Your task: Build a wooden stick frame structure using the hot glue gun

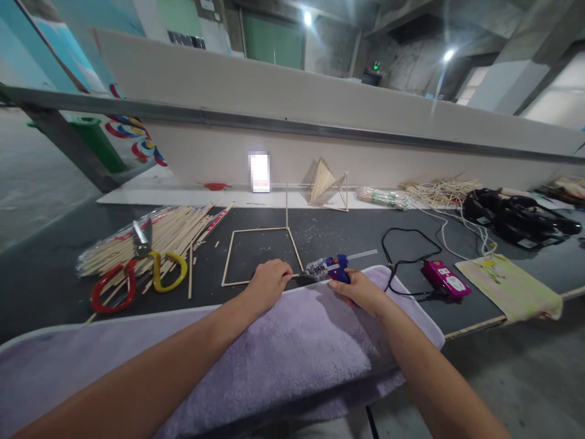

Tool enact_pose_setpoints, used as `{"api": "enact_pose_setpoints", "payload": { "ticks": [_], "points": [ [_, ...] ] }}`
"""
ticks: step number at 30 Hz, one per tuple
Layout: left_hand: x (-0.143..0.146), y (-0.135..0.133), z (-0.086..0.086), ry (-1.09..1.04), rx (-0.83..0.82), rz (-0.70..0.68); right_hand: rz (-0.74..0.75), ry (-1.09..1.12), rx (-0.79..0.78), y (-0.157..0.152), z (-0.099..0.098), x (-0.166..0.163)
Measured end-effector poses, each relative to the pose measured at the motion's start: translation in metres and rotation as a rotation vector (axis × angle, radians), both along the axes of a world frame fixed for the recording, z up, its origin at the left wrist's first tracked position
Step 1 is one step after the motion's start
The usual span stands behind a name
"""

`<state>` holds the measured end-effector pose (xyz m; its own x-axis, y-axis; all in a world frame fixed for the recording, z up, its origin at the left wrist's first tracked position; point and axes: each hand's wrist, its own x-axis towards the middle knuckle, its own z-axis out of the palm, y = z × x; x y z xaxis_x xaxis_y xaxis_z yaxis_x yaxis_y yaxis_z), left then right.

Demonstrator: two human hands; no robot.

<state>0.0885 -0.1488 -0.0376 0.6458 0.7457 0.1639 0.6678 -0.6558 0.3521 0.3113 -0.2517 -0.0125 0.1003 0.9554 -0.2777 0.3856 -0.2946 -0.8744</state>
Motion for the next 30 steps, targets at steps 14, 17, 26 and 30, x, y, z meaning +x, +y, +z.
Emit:
{"api": "enact_pose_setpoints", "payload": {
  "ticks": [14, 17, 26, 30],
  "points": [
    [0.0005, -0.0011, 0.0016, -0.004, -0.006, 0.005, 0.019, -0.039, -0.018, 0.0004, 0.0007, 0.0008],
    [-0.0001, -0.0018, 0.0021, -0.008, -0.012, 0.001, 0.023, -0.042, -0.017, 0.0008, 0.0004, 0.0005],
    [0.0002, -0.0025, 0.0075, 0.017, -0.050, 0.013, 0.018, -0.042, -0.025, 0.0018, -0.0001, -0.0007],
    [0.0004, -0.0025, 0.0078, 0.009, -0.046, 0.017, 0.006, -0.029, -0.019, 0.0016, 0.0032, -0.0044]
  ]
}}
